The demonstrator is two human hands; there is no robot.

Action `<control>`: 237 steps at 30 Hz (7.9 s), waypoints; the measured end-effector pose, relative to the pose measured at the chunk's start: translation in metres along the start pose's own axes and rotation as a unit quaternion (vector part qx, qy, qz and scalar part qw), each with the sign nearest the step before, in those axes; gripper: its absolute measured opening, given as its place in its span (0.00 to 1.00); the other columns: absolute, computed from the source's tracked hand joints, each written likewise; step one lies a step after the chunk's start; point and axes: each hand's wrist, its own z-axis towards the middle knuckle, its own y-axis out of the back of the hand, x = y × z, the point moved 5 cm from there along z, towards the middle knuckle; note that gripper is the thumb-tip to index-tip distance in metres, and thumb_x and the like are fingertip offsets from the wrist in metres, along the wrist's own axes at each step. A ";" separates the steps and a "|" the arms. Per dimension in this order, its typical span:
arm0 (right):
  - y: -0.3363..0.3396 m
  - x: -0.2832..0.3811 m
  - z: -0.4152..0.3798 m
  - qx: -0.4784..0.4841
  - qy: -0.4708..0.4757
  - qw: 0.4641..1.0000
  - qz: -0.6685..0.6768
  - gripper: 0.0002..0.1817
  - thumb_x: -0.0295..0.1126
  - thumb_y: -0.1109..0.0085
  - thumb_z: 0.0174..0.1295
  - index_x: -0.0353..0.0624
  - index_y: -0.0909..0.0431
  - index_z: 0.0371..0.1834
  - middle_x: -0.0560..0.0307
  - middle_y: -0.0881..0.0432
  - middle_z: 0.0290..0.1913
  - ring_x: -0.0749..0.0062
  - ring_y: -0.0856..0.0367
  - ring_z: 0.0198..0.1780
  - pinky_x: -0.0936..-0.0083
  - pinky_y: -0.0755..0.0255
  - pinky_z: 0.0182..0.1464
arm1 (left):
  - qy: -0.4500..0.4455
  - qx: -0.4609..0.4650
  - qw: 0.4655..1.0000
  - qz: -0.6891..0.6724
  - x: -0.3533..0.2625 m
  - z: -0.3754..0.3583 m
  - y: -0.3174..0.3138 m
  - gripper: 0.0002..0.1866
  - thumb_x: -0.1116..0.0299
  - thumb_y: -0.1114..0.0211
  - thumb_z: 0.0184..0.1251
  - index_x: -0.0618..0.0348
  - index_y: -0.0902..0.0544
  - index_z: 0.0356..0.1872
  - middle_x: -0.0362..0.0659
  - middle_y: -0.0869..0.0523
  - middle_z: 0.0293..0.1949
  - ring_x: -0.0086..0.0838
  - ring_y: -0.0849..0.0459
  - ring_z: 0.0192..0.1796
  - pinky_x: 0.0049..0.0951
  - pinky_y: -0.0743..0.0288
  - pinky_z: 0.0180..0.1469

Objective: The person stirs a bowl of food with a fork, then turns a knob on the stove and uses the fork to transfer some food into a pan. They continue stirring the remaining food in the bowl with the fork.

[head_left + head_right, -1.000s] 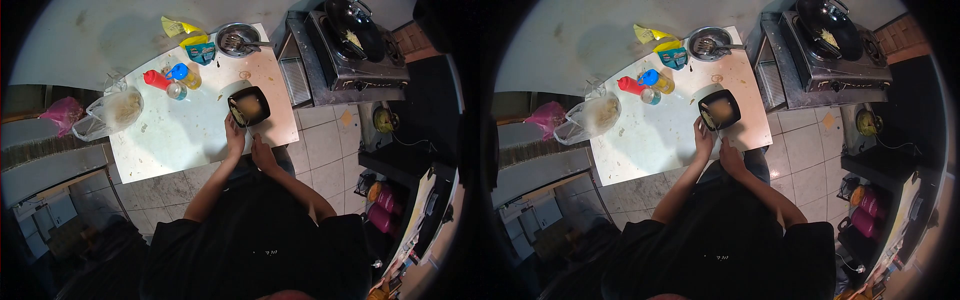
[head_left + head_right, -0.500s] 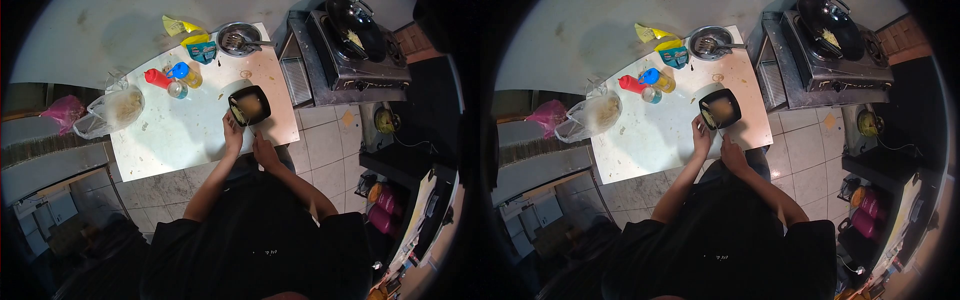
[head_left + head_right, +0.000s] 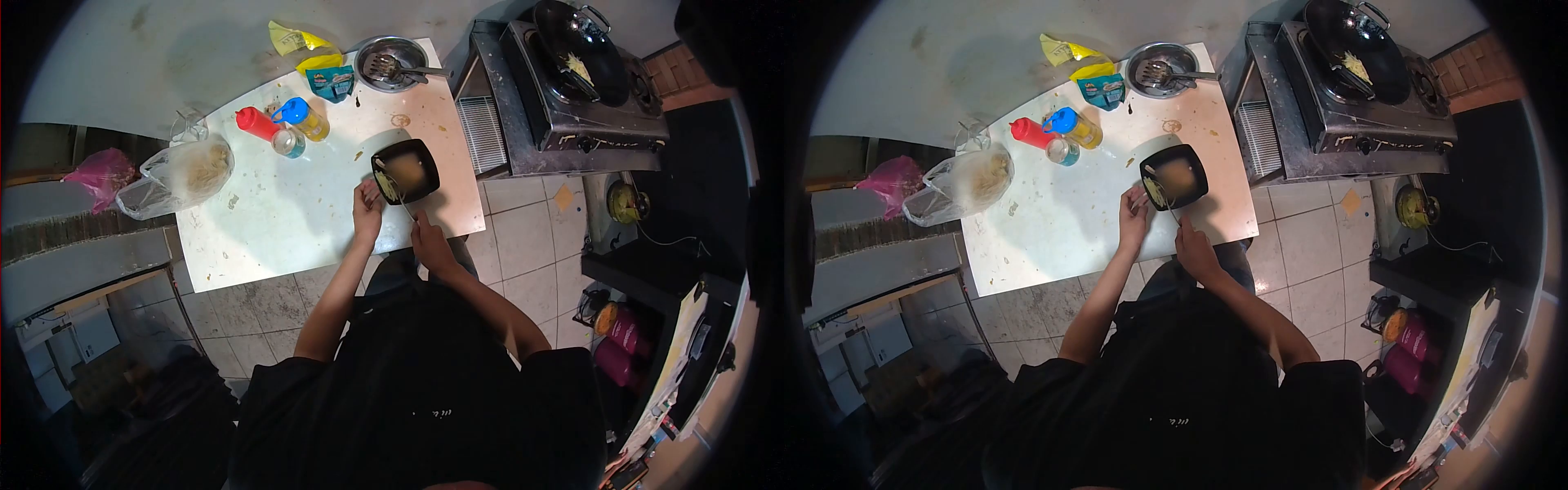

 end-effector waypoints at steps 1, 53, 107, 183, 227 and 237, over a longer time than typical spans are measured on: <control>0.001 0.002 -0.001 -0.008 0.006 1.000 0.003 0.12 0.30 0.53 0.68 0.37 0.36 0.52 0.30 0.22 0.26 0.32 0.21 0.31 0.41 0.30 0.38 | 0.010 0.001 1.000 0.003 -0.001 -0.001 0.001 0.27 0.88 0.51 0.62 0.62 0.38 0.64 0.48 0.29 0.63 0.35 0.25 0.64 0.29 0.30 0.63; 0.329 0.034 -0.042 -0.094 -0.090 0.890 0.437 0.07 0.31 0.56 0.72 0.41 0.30 0.47 0.72 0.43 0.17 0.88 0.47 0.12 0.85 0.52 0.13 | -0.124 0.053 0.991 -0.014 -0.145 0.025 -0.031 0.14 0.71 0.49 0.75 0.60 0.28 0.58 0.41 0.23 0.54 0.26 0.20 0.49 0.26 0.27 0.51; 0.277 0.016 0.054 0.049 0.213 0.974 -0.062 0.07 0.25 0.52 0.66 0.43 0.30 0.46 0.40 0.26 0.19 0.42 0.22 0.24 0.51 0.32 0.26 | 0.019 -0.243 0.970 0.013 -0.082 -0.080 -0.030 0.14 0.60 0.42 0.74 0.56 0.22 0.53 0.41 0.18 0.48 0.27 0.17 0.44 0.27 0.26 0.44; 0.017 -0.065 0.041 0.051 -0.113 0.991 0.048 0.07 0.29 0.52 0.67 0.38 0.30 0.44 0.35 0.18 0.34 0.38 0.18 0.40 0.52 0.27 0.41 | -0.019 -0.147 0.983 0.107 0.033 -0.021 -0.037 0.32 0.78 0.37 0.61 0.63 0.37 0.67 0.60 0.16 0.48 0.40 0.12 0.44 0.32 0.17 0.44; 0.023 -0.075 0.058 0.028 0.006 0.996 -0.080 0.10 0.32 0.56 0.70 0.46 0.35 0.52 0.33 0.21 0.27 0.32 0.21 0.32 0.40 0.30 0.36 | 0.155 -0.008 0.986 -0.065 0.063 0.012 -0.021 0.21 0.66 0.45 0.74 0.67 0.34 0.62 0.49 0.18 0.43 0.29 0.14 0.31 0.24 0.17 0.29; 0.015 -0.059 0.042 0.050 0.000 0.998 -0.043 0.12 0.29 0.55 0.69 0.42 0.35 0.54 0.37 0.19 0.35 0.34 0.21 0.35 0.41 0.30 0.39 | 0.060 -0.056 0.994 -0.070 0.039 -0.014 -0.007 0.23 0.62 0.46 0.76 0.54 0.35 0.68 0.44 0.20 0.51 0.26 0.17 0.41 0.24 0.22 0.43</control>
